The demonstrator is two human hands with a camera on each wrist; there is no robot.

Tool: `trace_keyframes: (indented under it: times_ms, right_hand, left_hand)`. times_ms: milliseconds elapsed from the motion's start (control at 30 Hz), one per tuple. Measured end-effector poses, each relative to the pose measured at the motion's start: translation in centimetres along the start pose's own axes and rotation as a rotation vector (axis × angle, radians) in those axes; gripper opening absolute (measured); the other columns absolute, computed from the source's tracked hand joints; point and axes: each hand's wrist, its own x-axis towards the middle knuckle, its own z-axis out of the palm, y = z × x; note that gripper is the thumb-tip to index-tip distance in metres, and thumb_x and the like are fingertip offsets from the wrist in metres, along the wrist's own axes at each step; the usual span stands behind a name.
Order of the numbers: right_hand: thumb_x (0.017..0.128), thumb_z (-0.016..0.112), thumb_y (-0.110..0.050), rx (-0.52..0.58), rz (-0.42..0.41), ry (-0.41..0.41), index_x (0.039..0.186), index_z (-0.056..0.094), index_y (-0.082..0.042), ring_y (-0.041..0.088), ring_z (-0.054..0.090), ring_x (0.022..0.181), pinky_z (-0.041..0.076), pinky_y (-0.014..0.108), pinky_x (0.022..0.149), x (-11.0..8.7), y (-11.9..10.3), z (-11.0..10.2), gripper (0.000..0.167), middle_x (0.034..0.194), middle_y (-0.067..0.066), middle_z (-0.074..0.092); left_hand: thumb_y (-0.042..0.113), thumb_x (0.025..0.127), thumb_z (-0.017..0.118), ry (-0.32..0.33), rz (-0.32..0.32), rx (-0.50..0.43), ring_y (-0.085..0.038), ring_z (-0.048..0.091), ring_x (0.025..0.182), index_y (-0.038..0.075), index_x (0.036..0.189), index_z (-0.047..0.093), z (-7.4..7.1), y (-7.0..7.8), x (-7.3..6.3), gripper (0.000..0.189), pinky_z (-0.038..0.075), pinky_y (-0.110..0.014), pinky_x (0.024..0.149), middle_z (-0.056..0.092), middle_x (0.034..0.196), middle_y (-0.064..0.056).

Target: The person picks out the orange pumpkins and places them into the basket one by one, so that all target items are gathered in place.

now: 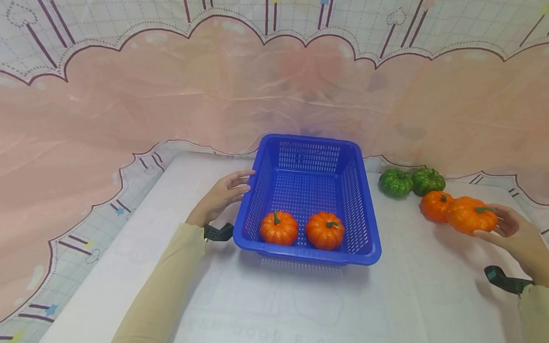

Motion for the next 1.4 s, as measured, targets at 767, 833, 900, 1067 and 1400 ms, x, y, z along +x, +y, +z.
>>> trace_keyframes:
  times_ms: [767, 833, 900, 1067, 1400]
  right_hand:
    - [0.088, 0.066, -0.022, 0.012, -0.125, -0.045, 0.144, 0.032, -0.015, -0.022, 0.035, 0.095, 0.037, -0.004, 0.079, 0.8, -9.4, -1.8, 0.066, 0.111, -0.036, 0.035]
    - [0.088, 0.065, -0.025, -0.003, -0.102, -0.054, 0.146, 0.028, -0.015, -0.014, 0.040, 0.106, 0.042, 0.010, 0.095, 1.0, -9.8, -1.9, 0.069, 0.119, -0.031, 0.037]
    - [0.089, 0.063, -0.029, -0.037, -0.081, -0.072, 0.149, 0.021, -0.011, 0.006, 0.042, 0.120, 0.041, 0.034, 0.105, 1.2, -10.2, -2.0, 0.075, 0.135, -0.016, 0.039]
    - [0.088, 0.064, -0.031, -0.076, -0.085, -0.092, 0.149, 0.022, -0.012, -0.001, 0.042, 0.113, 0.046, 0.009, 0.086, 1.9, -11.0, -2.5, 0.076, 0.129, -0.022, 0.038]
    - [0.087, 0.066, -0.028, -0.069, -0.095, -0.127, 0.149, 0.019, -0.006, 0.050, 0.031, 0.127, 0.029, 0.069, 0.098, 2.6, -13.5, -2.7, 0.080, 0.148, 0.027, 0.026]
  left_hand:
    - [0.017, 0.094, 0.054, 0.003, -0.015, 0.006, -0.037, 0.039, 0.133, 0.010, 0.143, 0.036, 0.0, 0.3, -0.2, 0.053, 0.035, -0.053, 0.109, 0.039, 0.145, -0.020]
    - [0.017, 0.094, 0.054, 0.001, -0.015, 0.004, -0.037, 0.039, 0.133, 0.009, 0.143, 0.036, 0.0, 0.3, -0.1, 0.053, 0.035, -0.053, 0.109, 0.039, 0.145, -0.020]
    - [0.016, 0.094, 0.054, 0.000, -0.013, 0.003, -0.037, 0.039, 0.133, 0.009, 0.143, 0.036, 0.0, 0.3, -0.1, 0.053, 0.035, -0.053, 0.109, 0.039, 0.145, -0.020]
    - [0.015, 0.094, 0.053, -0.007, -0.007, -0.004, -0.037, 0.039, 0.133, 0.008, 0.143, 0.036, 0.0, 0.2, -0.1, 0.053, 0.035, -0.053, 0.109, 0.039, 0.145, -0.021]
    - [0.015, 0.094, 0.054, -0.004, -0.008, -0.007, -0.036, 0.039, 0.133, 0.009, 0.143, 0.036, 0.0, 0.1, 0.0, 0.052, 0.035, -0.053, 0.109, 0.040, 0.144, -0.020]
